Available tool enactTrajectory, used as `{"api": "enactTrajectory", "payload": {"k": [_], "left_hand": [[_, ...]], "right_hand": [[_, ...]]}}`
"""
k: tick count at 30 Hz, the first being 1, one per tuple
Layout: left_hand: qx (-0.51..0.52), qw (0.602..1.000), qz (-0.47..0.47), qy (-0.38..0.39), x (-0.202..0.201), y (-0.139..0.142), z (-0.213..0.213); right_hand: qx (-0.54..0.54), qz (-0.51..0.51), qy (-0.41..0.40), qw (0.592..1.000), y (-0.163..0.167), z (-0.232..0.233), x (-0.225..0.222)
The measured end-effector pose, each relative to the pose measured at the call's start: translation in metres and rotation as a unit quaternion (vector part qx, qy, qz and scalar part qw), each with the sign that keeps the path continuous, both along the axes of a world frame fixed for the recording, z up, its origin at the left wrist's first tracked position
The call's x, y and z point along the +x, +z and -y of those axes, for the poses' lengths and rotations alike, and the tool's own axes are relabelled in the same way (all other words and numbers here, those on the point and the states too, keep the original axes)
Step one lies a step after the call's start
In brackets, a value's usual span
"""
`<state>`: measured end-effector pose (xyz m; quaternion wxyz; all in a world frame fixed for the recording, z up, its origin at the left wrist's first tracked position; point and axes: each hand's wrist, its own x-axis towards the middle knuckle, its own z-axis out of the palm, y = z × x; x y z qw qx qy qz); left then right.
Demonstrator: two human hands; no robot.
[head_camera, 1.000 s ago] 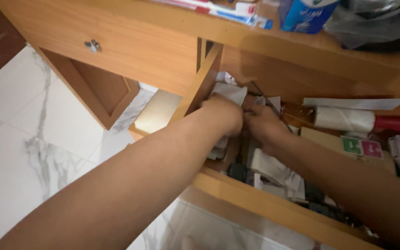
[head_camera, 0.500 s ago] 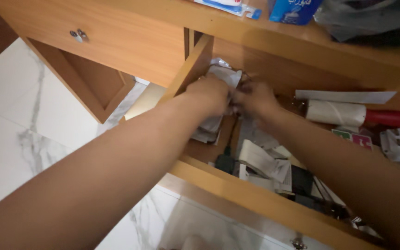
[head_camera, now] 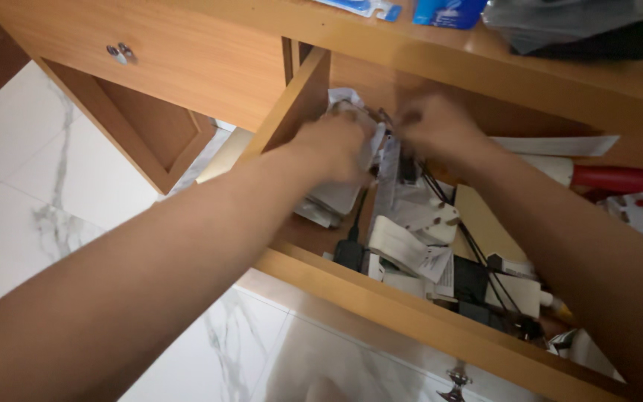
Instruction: The person empties a cluttered wooden drawer by removing items one by one and placing them on a nearby bed. They handle various small objects including cables, boxes, and personal items, then continue to clear the drawer contents.
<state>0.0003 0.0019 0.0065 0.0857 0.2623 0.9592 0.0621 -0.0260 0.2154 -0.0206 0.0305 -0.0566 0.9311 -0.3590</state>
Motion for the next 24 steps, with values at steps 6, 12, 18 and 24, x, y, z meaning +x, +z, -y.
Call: {"api": "enactTrajectory", "payload": {"k": [6,12,18,24], "left_hand": [[-0.058,0.998,-0.028,-0.022,-0.004,-0.015,0.004],[-0.062,0.998,-0.014,-0.015,-0.016,-0.040,-0.003],[0.014,0.999,-0.014,0.031,-0.014,-0.047,-0.005],[0.046,0.994,0.015,0.098,0.004,-0.028,-0.004]], "right_hand": [[-0.167,0.195,0.000,0.967,-0.020,0.039,0.018],[-0.207,0.141,-0.017,0.968,-0.024,0.048,0.023],[-0.152,-0.033,-0.016,0.988,-0.044,0.052,0.023],[-0.086,-0.209,-0.048,0.973,-0.045,0.056,0.025]]}}
